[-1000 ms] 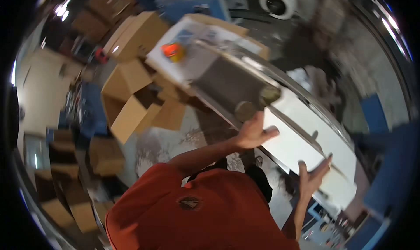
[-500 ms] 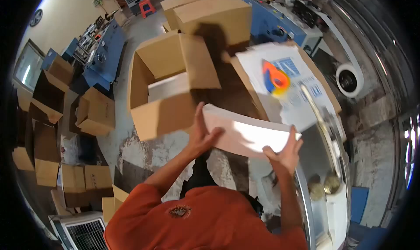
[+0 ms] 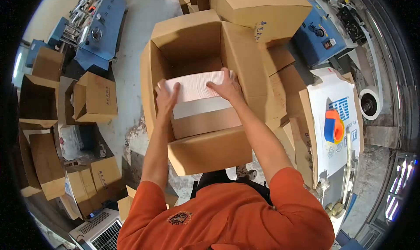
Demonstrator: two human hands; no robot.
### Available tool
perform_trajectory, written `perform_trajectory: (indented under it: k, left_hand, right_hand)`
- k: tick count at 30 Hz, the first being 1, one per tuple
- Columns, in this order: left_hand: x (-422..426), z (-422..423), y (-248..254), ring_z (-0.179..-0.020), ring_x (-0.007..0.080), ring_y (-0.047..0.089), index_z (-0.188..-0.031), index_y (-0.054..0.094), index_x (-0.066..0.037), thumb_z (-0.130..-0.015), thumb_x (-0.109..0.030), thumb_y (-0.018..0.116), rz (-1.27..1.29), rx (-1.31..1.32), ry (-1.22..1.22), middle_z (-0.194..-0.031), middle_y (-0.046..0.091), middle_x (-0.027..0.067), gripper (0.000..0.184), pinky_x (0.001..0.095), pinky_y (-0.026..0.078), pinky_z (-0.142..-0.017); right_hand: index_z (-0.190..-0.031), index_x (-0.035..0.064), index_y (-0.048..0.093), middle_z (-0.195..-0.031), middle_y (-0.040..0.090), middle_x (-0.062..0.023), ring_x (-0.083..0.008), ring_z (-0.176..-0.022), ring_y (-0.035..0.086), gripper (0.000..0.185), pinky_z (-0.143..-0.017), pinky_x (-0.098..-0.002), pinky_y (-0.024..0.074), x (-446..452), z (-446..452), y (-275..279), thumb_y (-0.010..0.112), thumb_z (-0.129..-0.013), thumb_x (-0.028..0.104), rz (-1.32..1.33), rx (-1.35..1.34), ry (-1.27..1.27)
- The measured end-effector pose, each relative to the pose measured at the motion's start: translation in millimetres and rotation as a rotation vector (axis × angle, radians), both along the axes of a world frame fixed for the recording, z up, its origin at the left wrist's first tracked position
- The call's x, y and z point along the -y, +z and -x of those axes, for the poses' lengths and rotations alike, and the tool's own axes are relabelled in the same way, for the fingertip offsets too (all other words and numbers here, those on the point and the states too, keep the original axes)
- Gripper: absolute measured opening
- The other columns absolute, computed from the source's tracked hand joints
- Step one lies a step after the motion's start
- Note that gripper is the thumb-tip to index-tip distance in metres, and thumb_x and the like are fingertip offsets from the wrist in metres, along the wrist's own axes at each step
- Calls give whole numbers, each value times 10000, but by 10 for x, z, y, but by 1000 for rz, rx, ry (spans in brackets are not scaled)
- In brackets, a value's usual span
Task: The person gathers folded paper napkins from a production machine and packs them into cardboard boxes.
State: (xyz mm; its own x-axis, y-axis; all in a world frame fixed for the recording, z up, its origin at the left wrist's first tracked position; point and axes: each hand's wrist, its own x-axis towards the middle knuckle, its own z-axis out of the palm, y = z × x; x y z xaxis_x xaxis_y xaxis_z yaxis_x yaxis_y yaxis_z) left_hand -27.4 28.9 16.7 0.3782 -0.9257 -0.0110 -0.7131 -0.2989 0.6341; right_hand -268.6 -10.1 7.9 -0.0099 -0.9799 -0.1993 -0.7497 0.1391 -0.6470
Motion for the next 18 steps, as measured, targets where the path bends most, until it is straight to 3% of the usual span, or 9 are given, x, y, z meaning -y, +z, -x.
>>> perform_trajectory:
  k: [4,6,9,11,13,14,16,17,18]
  left_hand:
    - [80,-225,-1339,-1305,429,342,-1420,271,-71,-839,-497,540,-315,-227,47,-1407,335,299,769,464,307,-1068]
    - [-14,-121,-1383,-1330,419,316,-1463,203,-149,-833,-462,528,-687,14,-40,-1426,315,295,775,467,318,-1068]
    - [34,-359,-1549,-1264,425,375,-1404,254,-155,-821,-349,525,-835,-11,-295,-1344,378,295,671,480,352,-1023]
    - [4,-419,-1440,-1176,412,438,-1288,358,-121,-821,-301,535,-810,126,-387,-1233,450,275,531,474,389,-972]
    - [-5,-380,-1247,-1089,398,502,-1171,461,-87,-820,-253,545,-755,254,-452,-1122,521,255,397,468,425,-920]
    - [-3,-329,-1106,-1045,392,534,-1113,513,-70,-820,-229,550,-733,320,-466,-1067,556,245,336,465,443,-895]
    - [-15,-89,-741,-958,378,598,-997,616,-36,-819,-181,560,-649,449,-465,-956,628,225,236,459,479,-843]
    - [-39,72,-556,-914,372,630,-939,668,-19,-819,-156,565,-548,511,-484,-900,663,215,209,456,497,-817]
    - [-104,62,-655,-911,395,625,-1075,604,25,-867,-176,543,-20,547,-605,-903,651,236,296,488,498,-793]
  right_hand:
    - [-1427,153,210,-1416,208,-353,-453,-1298,336,1019,-1041,-501,336,76,35,-940,720,-660,590,-274,-37,44]
    - [-1429,139,219,-1401,281,-344,-448,-1280,368,1016,-1043,-478,350,13,73,-1015,724,-658,566,-453,-136,205]
    - [-1422,82,251,-1309,449,-290,-419,-1174,490,918,-989,-459,414,3,110,-990,709,-697,409,-472,-269,333]
    - [-1394,31,308,-1258,520,-231,-371,-1085,565,780,-922,-458,455,-102,58,-1013,679,-751,272,-303,-275,367]
    - [-1424,91,294,-1189,558,-231,-397,-1034,568,733,-867,-476,468,-285,126,-110,634,-796,260,-384,-58,412]
    - [-1394,107,354,-1186,548,-229,-394,-1067,542,656,-879,-474,452,-451,178,-340,621,-819,275,-44,-13,500]
    - [-1303,78,450,-1056,571,-159,-302,-1043,528,561,-883,-451,417,-815,562,281,629,-826,312,170,-47,605]
    - [-1269,75,480,-1029,569,-138,-279,-1028,522,536,-878,-432,410,-1096,839,380,636,-818,319,308,-60,511]
    - [-1234,72,509,-1001,567,-117,-256,-1014,517,513,-873,-414,403,-1374,1072,473,644,-810,326,452,-80,429]
